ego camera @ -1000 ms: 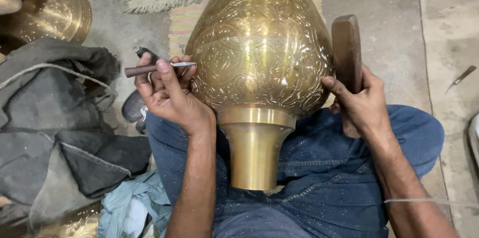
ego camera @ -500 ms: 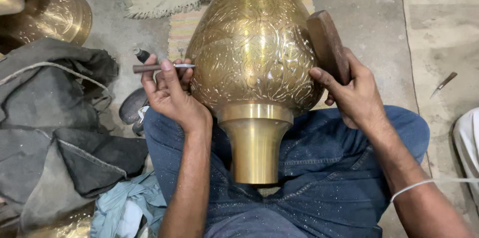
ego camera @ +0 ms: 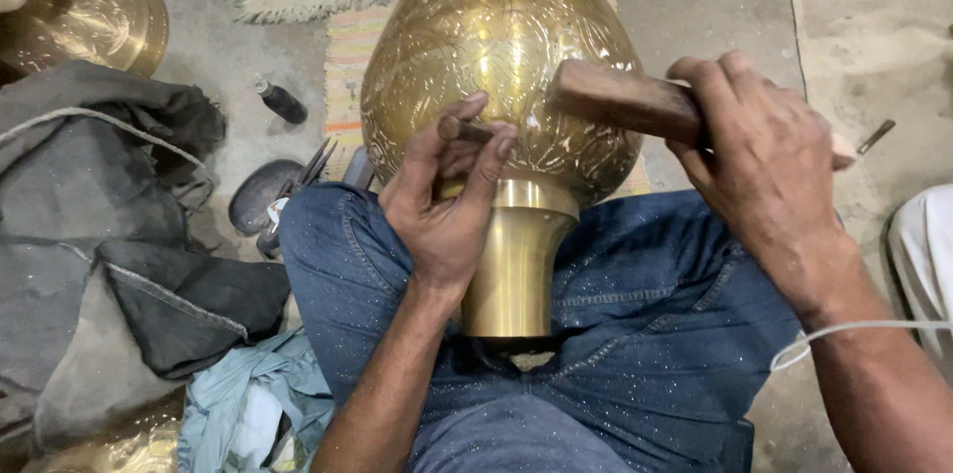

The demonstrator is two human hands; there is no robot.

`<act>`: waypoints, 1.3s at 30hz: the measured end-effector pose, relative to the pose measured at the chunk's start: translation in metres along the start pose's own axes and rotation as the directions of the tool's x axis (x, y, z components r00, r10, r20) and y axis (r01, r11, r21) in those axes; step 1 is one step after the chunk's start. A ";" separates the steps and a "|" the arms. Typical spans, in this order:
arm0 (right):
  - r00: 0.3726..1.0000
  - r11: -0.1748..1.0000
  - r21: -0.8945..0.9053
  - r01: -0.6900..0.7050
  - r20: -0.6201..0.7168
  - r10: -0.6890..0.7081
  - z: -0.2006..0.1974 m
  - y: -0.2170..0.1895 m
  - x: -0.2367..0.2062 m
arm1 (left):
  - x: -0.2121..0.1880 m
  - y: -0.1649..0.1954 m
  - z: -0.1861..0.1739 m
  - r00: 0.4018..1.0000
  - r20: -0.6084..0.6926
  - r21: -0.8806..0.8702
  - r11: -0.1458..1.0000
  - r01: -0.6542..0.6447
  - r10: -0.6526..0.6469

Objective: The person sits cross-legged on the floor with a large engraved brass vessel resting on their lap. They hold a small punch against the vessel's surface with one hand and strike it with a wooden mallet in the other hand, working repeatedly over the decorated areas of the brass.

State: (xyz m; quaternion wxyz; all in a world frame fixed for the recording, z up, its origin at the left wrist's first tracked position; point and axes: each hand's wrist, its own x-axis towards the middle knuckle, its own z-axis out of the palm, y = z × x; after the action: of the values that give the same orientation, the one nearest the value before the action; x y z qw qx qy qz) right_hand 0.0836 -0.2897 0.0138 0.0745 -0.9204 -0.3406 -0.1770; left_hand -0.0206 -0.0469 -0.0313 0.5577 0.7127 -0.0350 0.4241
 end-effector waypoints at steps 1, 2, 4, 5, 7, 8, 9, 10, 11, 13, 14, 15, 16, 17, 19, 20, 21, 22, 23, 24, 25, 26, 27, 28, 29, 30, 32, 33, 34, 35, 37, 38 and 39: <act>1.000 1.000 0.015 0.004 0.005 -0.004 -0.002 -0.003 0.000 | -0.001 0.000 0.000 1.000 -0.013 0.022 1.000 0.005 -0.005; 1.000 1.000 0.029 0.011 0.007 -0.011 -0.003 -0.006 0.000 | -0.001 -0.001 -0.001 1.000 -0.027 0.045 0.999 0.007 -0.006; 1.000 0.997 0.071 -0.019 0.012 0.018 -0.004 -0.013 -0.002 | -0.002 -0.002 -0.004 0.999 -0.037 0.053 0.999 0.002 0.000; 1.000 0.995 0.095 -0.029 0.015 0.028 -0.004 -0.016 -0.003 | -0.003 -0.003 -0.005 0.999 -0.045 0.062 0.998 0.001 0.002; 0.999 0.993 0.113 -0.041 0.011 0.040 -0.003 -0.018 -0.005 | -0.003 -0.006 -0.008 1.000 -0.028 0.014 1.000 0.002 -0.002; 0.999 0.991 0.119 -0.052 0.011 0.051 -0.002 -0.019 -0.006 | -0.004 -0.007 -0.009 1.000 -0.016 -0.013 1.000 0.005 -0.006; 0.999 0.992 0.119 -0.049 0.007 0.048 -0.001 -0.019 -0.006 | -0.004 -0.008 -0.009 1.000 -0.023 -0.016 1.000 -0.002 0.002; 0.999 0.992 0.117 -0.045 0.001 0.045 0.000 -0.018 -0.006 | -0.004 -0.010 -0.009 0.999 -0.031 -0.020 1.000 -0.012 0.012; 0.999 0.993 0.114 -0.041 -0.003 0.042 0.001 -0.017 -0.006 | -0.004 -0.011 -0.009 0.999 -0.039 -0.023 1.000 -0.021 0.020; 0.999 0.996 0.076 -0.041 0.003 0.041 0.002 -0.016 -0.005 | -0.001 -0.015 -0.004 0.997 -0.016 0.018 0.997 -0.075 0.076; 0.999 0.998 0.058 -0.039 0.007 0.039 0.003 -0.016 -0.005 | -0.001 -0.016 -0.003 0.995 -0.005 0.040 0.994 -0.103 0.103; 0.999 0.998 0.042 -0.037 0.007 0.036 0.003 -0.015 -0.004 | -0.002 -0.015 -0.002 0.994 0.023 0.065 0.992 -0.110 0.108; 0.999 0.999 0.025 -0.035 0.006 0.034 0.002 -0.014 -0.003 | -0.004 -0.014 -0.002 0.992 0.050 0.089 0.989 -0.118 0.114; 0.999 0.999 0.008 -0.034 0.004 0.034 0.000 -0.014 -0.001 | -0.005 -0.012 -0.002 0.990 0.080 0.112 0.986 -0.127 0.118; 0.998 0.999 -0.034 0.020 -0.051 -0.021 -0.004 -0.012 0.004 | -0.006 -0.011 -0.003 0.984 0.095 0.133 0.978 -0.163 0.152; 0.996 0.997 -0.055 0.047 -0.076 -0.051 -0.008 -0.011 0.006 | -0.006 -0.010 -0.004 0.981 0.102 0.144 0.973 -0.179 0.165; 0.996 0.997 -0.055 0.061 -0.063 -0.064 -0.012 -0.011 0.010 | -0.006 -0.010 -0.004 0.983 0.100 0.157 0.973 -0.171 0.156; 0.996 0.996 -0.055 0.073 -0.052 -0.075 -0.016 -0.011 0.015 | -0.006 -0.010 -0.004 0.984 0.099 0.171 0.972 -0.164 0.149; 0.995 0.995 -0.054 0.084 -0.041 -0.086 -0.021 -0.011 0.020 | -0.005 -0.010 -0.004 0.985 0.099 0.183 0.970 -0.157 0.141; 0.988 0.991 -0.051 0.127 -0.083 -0.131 -0.027 -0.011 0.024 | -0.006 -0.011 -0.004 0.993 0.068 0.139 0.985 -0.107 0.098; 0.977 0.984 -0.053 0.168 -0.127 -0.174 -0.033 -0.013 0.027 | -0.006 -0.011 -0.003 0.998 0.040 0.090 0.994 -0.058 0.055; 0.961 0.976 -0.059 0.210 -0.173 -0.217 -0.040 -0.015 0.031 | -0.007 -0.012 -0.002 1.000 0.011 0.039 0.999 -0.014 0.014; 0.954 0.970 -0.052 0.236 -0.179 -0.241 -0.046 -0.017 0.035 | -0.007 -0.013 -0.001 0.997 0.018 0.095 0.993 -0.075 0.073; 0.946 0.964 -0.045 0.263 -0.186 -0.266 -0.053 -0.018 0.038 | -0.008 -0.014 -0.001 0.991 0.027 0.152 0.979 -0.135 0.133; 0.933 0.953 -0.076 0.294 -0.195 -0.303 -0.059 -0.019 0.042 | -0.008 -0.015 -0.001 0.980 0.038 0.207 0.958 -0.197 0.193; 0.918 0.940 -0.108 0.324 -0.205 -0.340 -0.065 -0.021 0.046 | -0.009 -0.015 -0.002 0.983 0.041 0.238 0.954 -0.182 0.177; 0.884 0.895 -0.244 0.373 -0.201 -0.423 -0.075 -0.023 0.053 | -0.014 -0.014 -0.006 0.989 0.047 0.301 0.943 -0.146 0.138; 0.867 0.867 -0.312 0.388 -0.194 -0.458 -0.080 -0.024 0.056 | -0.016 -0.014 -0.007 0.993 0.019 0.278 0.953 -0.117 0.117; 0.857 0.838 -0.378 0.393 -0.179 -0.483 -0.084 -0.025 0.058 | -0.018 -0.013 -0.008 0.996 -0.008 0.255 0.963 -0.087 0.092; 0.847 0.817 -0.409 0.406 -0.167 -0.505 -0.086 -0.026 0.061 | -0.019 -0.014 -0.009 0.997 -0.035 0.231 0.971 -0.056 0.066; 0.826 0.784 -0.437 0.440 -0.147 -0.545 -0.092 -0.027 0.065 | -0.019 -0.016 -0.010 0.988 0.007 0.277 0.949 -0.153 0.157; 0.812 0.775 -0.434 0.460 -0.147 -0.564 -0.094 -0.029 0.066 | -0.018 -0.019 -0.010 0.979 0.030 0.296 0.933 -0.203 0.203; 0.799 0.765 -0.430 0.479 -0.147 -0.583 -0.097 -0.030 0.068 | -0.017 -0.021 -0.009 0.976 0.019 0.281 0.936 -0.213 0.217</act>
State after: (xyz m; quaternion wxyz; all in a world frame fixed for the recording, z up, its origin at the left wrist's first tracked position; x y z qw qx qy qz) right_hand 0.0856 -0.2513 0.1295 -0.1085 -0.7478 -0.5359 -0.3766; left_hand -0.0258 -0.0393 -0.0581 0.4012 0.7740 -0.0485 0.4875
